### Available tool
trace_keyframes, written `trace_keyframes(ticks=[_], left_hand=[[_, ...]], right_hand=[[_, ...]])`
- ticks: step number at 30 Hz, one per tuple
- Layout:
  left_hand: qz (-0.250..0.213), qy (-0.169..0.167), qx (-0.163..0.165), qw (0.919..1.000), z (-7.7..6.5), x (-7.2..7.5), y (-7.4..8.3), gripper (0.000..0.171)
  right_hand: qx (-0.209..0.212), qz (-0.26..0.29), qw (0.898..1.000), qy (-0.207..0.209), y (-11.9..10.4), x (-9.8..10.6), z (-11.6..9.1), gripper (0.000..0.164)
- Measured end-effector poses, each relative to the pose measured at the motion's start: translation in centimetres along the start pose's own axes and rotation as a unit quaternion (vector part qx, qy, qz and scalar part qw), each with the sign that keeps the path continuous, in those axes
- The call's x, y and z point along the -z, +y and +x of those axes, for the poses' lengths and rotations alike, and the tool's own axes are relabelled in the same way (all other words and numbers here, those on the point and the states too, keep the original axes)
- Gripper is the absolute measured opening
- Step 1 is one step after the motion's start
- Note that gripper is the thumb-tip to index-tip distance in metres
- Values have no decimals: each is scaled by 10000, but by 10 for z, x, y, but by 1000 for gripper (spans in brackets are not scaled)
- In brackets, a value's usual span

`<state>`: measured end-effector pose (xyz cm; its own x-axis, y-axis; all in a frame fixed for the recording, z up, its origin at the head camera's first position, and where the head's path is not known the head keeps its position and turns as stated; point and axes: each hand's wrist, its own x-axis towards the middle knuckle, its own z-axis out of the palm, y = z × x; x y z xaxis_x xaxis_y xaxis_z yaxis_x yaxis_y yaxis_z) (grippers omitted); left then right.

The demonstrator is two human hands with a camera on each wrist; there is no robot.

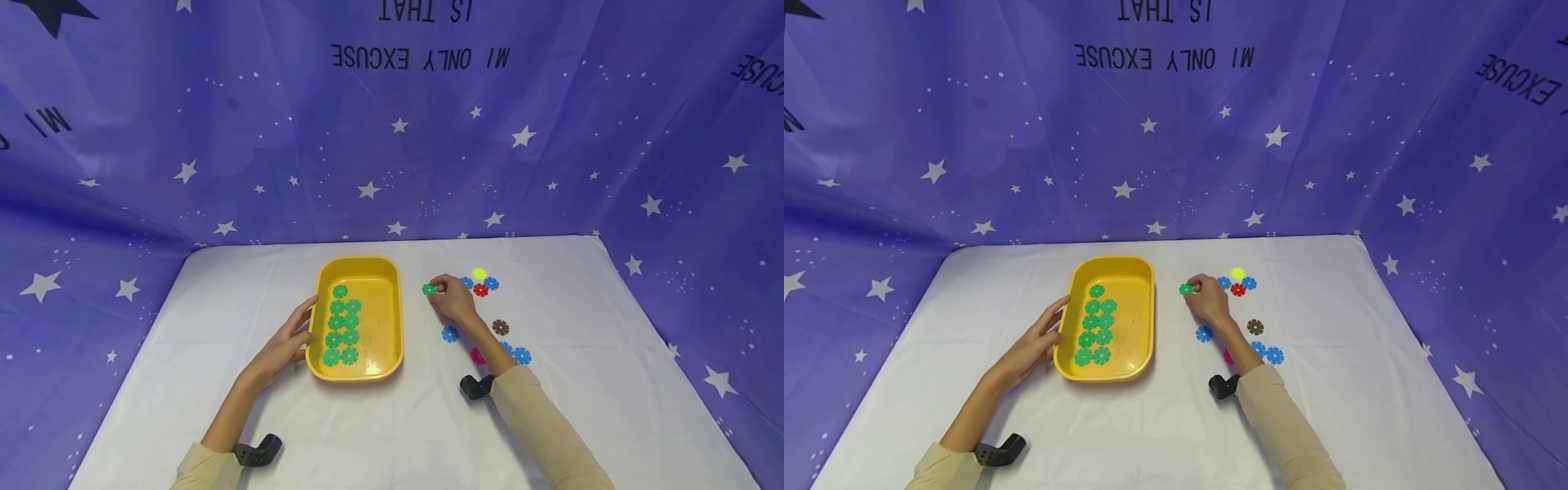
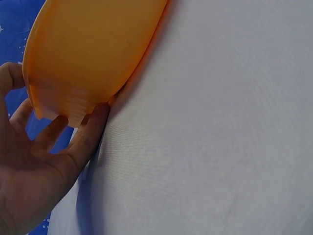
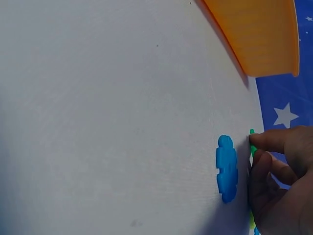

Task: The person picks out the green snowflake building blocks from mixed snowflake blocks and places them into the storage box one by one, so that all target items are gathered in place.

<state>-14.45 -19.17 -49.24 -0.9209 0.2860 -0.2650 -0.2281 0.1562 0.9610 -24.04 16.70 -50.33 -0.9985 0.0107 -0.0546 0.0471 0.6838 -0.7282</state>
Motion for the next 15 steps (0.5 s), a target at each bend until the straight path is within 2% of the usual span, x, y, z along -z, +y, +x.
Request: trace_keyframes(ticks=[9,15], left_hand=[[-52,-19,-7,10000,0,0,0,77],[-30,-24,-20,10000,0,0,-1,77]], right_hand=[[-301,-219,9989,-278,-6,1,3,33],[-231,29,9995,-209,-7,1,1,27]])
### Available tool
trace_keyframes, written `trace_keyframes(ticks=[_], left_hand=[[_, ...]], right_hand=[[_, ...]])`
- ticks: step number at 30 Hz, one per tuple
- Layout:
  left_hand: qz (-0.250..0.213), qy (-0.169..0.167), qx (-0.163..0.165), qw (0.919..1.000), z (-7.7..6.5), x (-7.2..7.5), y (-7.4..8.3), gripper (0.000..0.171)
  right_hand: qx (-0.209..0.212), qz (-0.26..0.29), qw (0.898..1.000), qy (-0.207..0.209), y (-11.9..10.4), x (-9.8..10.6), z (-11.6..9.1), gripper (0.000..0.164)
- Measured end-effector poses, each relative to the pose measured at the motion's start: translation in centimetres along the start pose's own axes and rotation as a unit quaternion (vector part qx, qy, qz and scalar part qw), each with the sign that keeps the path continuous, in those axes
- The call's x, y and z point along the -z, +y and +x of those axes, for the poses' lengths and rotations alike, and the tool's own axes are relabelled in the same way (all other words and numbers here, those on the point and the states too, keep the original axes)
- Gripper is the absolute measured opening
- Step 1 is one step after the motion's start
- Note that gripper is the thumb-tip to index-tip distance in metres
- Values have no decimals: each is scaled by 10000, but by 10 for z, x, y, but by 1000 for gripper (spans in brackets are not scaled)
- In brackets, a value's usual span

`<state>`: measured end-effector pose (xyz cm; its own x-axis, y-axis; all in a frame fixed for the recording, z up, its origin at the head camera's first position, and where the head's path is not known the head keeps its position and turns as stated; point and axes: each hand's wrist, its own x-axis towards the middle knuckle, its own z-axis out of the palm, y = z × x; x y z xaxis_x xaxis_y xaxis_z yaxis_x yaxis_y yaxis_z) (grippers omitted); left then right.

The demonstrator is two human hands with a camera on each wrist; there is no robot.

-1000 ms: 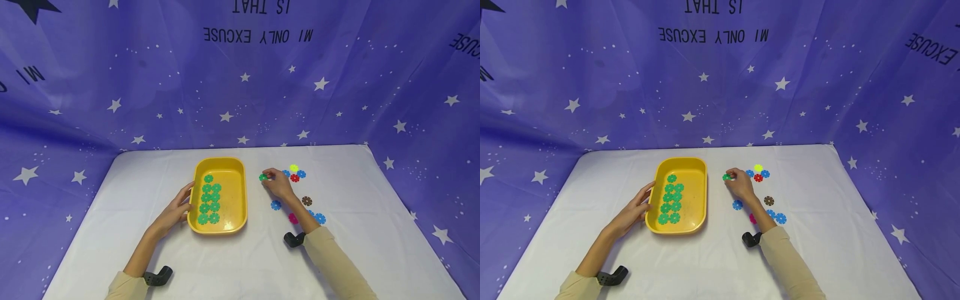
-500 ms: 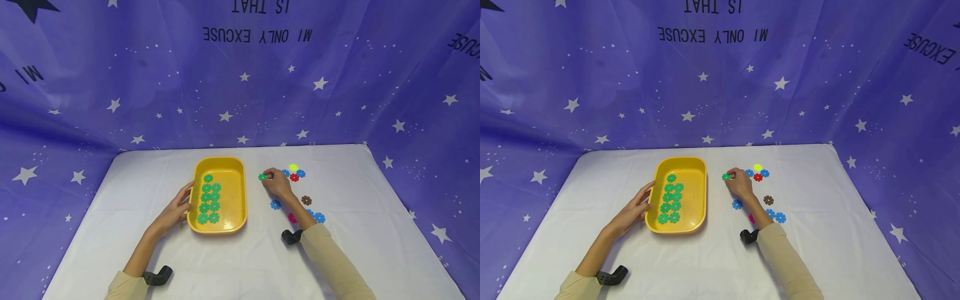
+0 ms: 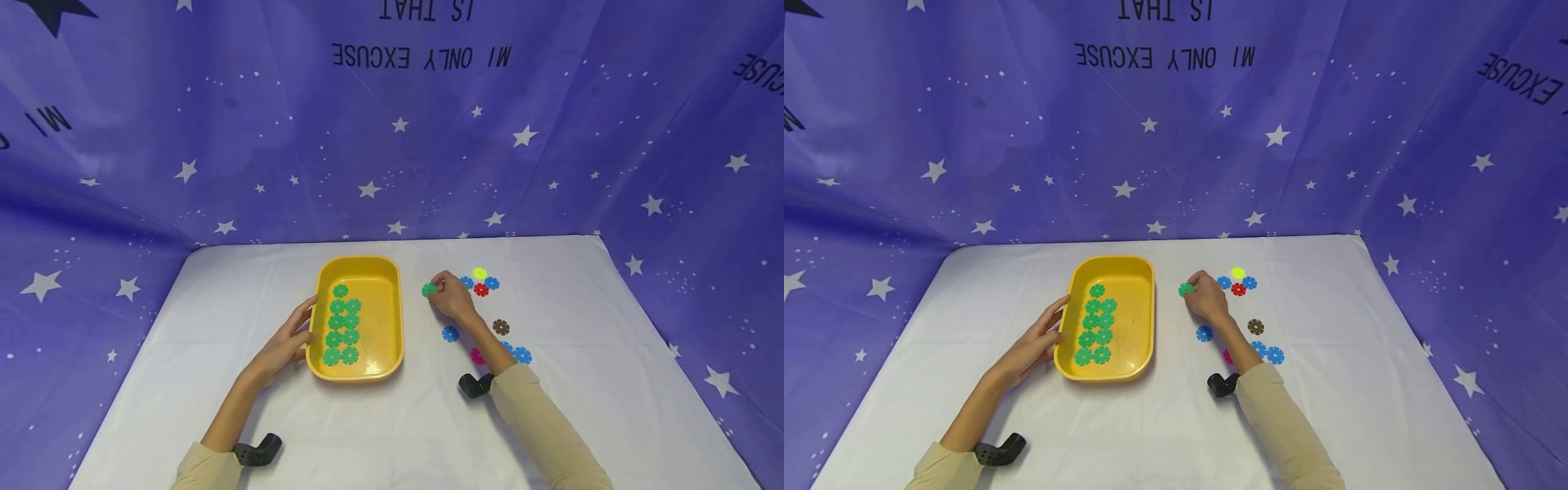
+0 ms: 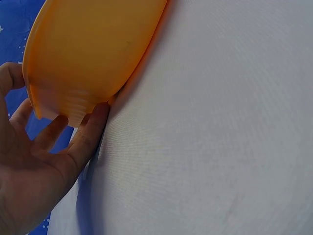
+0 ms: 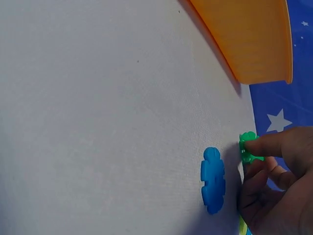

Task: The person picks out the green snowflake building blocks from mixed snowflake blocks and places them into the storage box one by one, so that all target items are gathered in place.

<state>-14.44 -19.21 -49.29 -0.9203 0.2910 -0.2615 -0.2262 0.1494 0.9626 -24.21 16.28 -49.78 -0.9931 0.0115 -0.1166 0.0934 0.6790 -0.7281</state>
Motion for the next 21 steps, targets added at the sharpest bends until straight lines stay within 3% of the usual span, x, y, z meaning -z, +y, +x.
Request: trace_keyframes(ticks=[8,12,21], left_hand=[[33,-18,-21,10000,1,0,-1,77],[51,-6,-16,10000,0,1,0,77],[53,-27,-29,10000,-1,1,-1,77]], right_hand=[[197,811,9964,178,-9,2,-8,16],[431,1504,9876,142,-30,4,-16,18],[657,2351,9697,139,-74,-1,-23,19]])
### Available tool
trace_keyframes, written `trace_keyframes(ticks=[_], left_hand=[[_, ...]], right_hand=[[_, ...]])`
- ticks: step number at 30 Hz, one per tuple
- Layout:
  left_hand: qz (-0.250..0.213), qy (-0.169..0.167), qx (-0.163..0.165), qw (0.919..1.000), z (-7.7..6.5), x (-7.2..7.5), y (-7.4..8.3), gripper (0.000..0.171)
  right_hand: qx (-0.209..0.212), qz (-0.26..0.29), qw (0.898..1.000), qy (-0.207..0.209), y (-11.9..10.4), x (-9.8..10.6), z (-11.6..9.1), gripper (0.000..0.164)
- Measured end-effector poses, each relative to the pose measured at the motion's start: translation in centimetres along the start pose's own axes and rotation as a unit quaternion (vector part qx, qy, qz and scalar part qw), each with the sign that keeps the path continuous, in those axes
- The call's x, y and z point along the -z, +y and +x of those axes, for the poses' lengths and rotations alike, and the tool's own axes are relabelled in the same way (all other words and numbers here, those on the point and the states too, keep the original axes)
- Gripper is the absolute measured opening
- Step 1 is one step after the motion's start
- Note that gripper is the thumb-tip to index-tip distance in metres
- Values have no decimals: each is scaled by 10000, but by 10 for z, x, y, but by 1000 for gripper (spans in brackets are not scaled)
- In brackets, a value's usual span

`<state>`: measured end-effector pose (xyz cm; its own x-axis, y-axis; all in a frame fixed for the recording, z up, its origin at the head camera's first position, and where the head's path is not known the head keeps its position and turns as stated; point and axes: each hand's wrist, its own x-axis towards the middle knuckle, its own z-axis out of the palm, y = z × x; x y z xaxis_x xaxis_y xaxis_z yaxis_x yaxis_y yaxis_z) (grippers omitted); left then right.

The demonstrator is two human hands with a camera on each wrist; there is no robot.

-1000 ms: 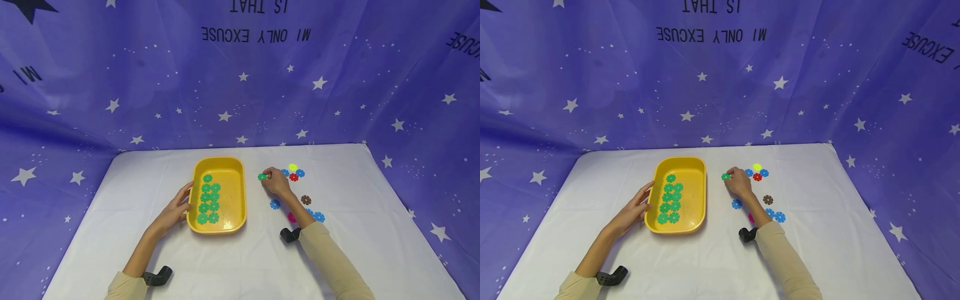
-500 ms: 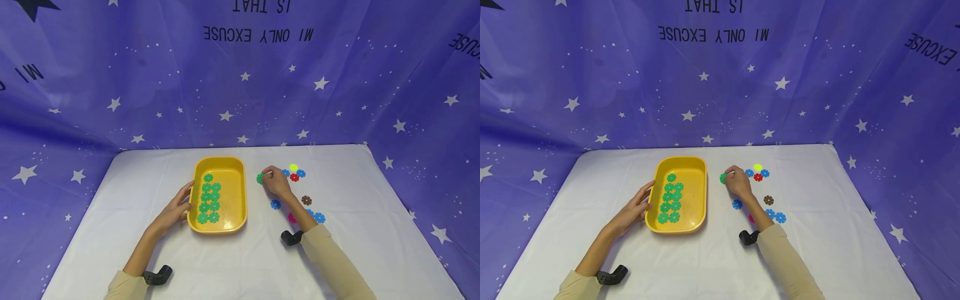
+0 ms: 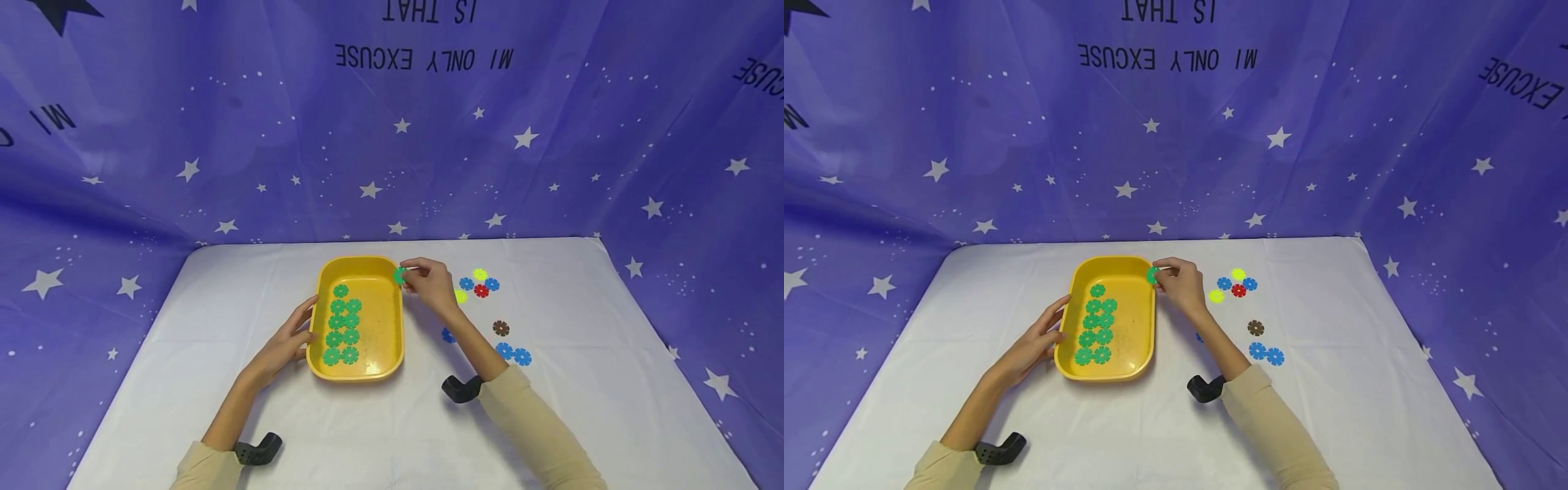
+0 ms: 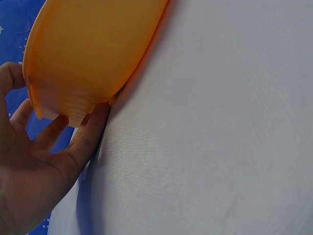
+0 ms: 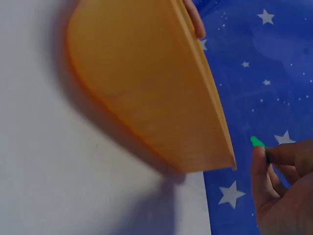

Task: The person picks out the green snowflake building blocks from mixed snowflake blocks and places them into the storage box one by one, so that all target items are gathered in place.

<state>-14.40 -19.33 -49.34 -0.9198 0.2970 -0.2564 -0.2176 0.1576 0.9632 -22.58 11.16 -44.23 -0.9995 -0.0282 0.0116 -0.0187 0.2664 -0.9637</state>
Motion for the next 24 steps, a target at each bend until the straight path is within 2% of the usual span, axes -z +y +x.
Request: trace_keyframes(ticks=[5,10,18,24], left_hand=[[-5,11,-3,10000,0,1,0,77],[-4,16,-8,10000,0,1,-1,77],[10,27,30,10000,0,1,-1,77],[-16,3,13,10000,1,0,0,77]], right_hand=[[-12,278,9991,-317,-11,-18,2,18],[11,-7,9976,-688,-18,-39,4,17],[11,-766,9914,-1059,-14,-70,10,22],[-34,-921,9902,-1046,-10,-83,17,24]])
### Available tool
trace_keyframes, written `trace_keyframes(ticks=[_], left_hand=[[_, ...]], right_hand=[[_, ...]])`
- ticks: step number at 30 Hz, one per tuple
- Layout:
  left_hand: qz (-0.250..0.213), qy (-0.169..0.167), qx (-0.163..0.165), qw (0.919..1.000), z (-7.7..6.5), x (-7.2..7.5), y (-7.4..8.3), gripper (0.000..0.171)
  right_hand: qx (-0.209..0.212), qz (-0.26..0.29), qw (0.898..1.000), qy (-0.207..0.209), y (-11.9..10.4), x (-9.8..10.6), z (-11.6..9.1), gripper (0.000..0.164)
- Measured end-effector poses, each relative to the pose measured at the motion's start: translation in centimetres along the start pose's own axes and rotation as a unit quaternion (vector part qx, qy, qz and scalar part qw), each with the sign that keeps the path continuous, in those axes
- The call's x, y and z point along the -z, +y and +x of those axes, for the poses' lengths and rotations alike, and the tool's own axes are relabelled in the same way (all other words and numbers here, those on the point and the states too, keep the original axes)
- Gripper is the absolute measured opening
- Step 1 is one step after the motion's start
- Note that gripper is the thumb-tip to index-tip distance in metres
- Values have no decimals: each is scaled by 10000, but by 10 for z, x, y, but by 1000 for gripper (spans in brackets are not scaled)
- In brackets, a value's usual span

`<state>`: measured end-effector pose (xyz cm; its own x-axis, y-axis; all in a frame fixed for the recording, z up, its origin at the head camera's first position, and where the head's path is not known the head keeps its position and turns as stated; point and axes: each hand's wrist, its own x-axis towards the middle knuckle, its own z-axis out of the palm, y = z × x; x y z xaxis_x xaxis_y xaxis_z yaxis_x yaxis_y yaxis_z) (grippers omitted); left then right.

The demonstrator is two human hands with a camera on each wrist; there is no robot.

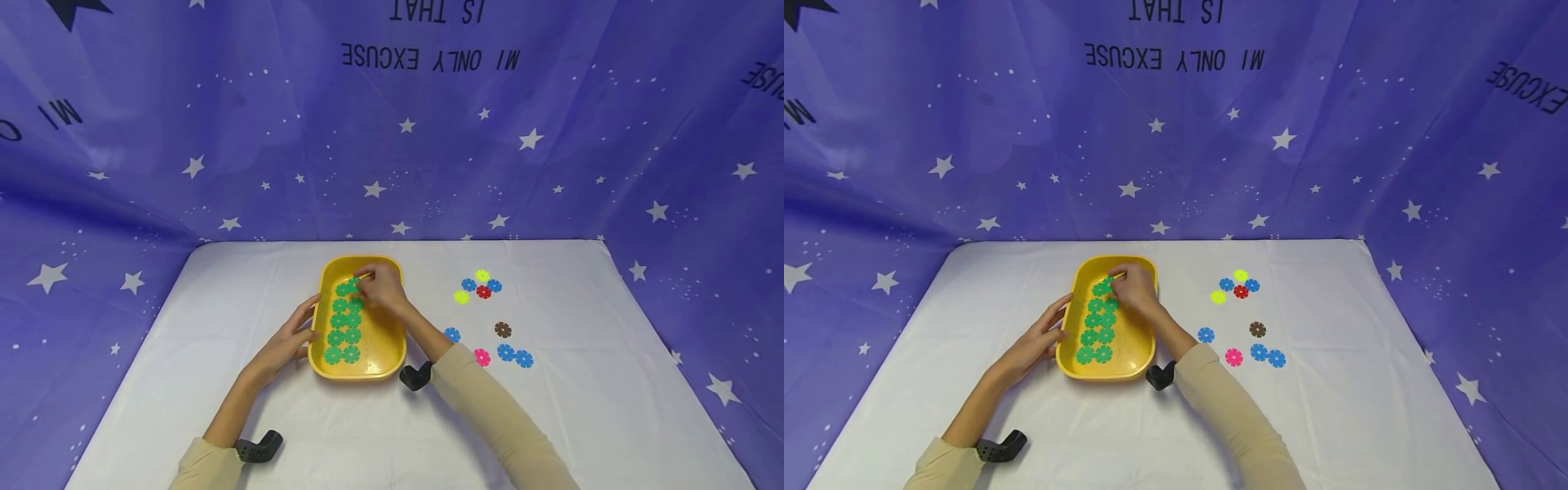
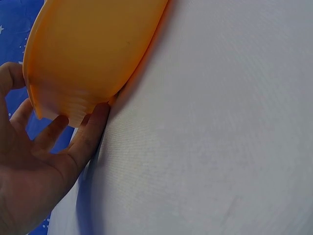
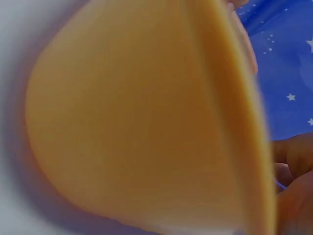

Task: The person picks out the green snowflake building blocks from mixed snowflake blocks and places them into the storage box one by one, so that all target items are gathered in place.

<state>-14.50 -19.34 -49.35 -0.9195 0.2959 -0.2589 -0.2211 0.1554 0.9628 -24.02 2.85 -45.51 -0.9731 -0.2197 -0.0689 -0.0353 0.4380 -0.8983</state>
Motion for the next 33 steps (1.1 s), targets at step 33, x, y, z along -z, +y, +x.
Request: trace_keyframes(ticks=[33], left_hand=[[10,1,10,10000,0,0,0,77]], right_hand=[[-295,-1255,9916,35,10,-11,6,38]])
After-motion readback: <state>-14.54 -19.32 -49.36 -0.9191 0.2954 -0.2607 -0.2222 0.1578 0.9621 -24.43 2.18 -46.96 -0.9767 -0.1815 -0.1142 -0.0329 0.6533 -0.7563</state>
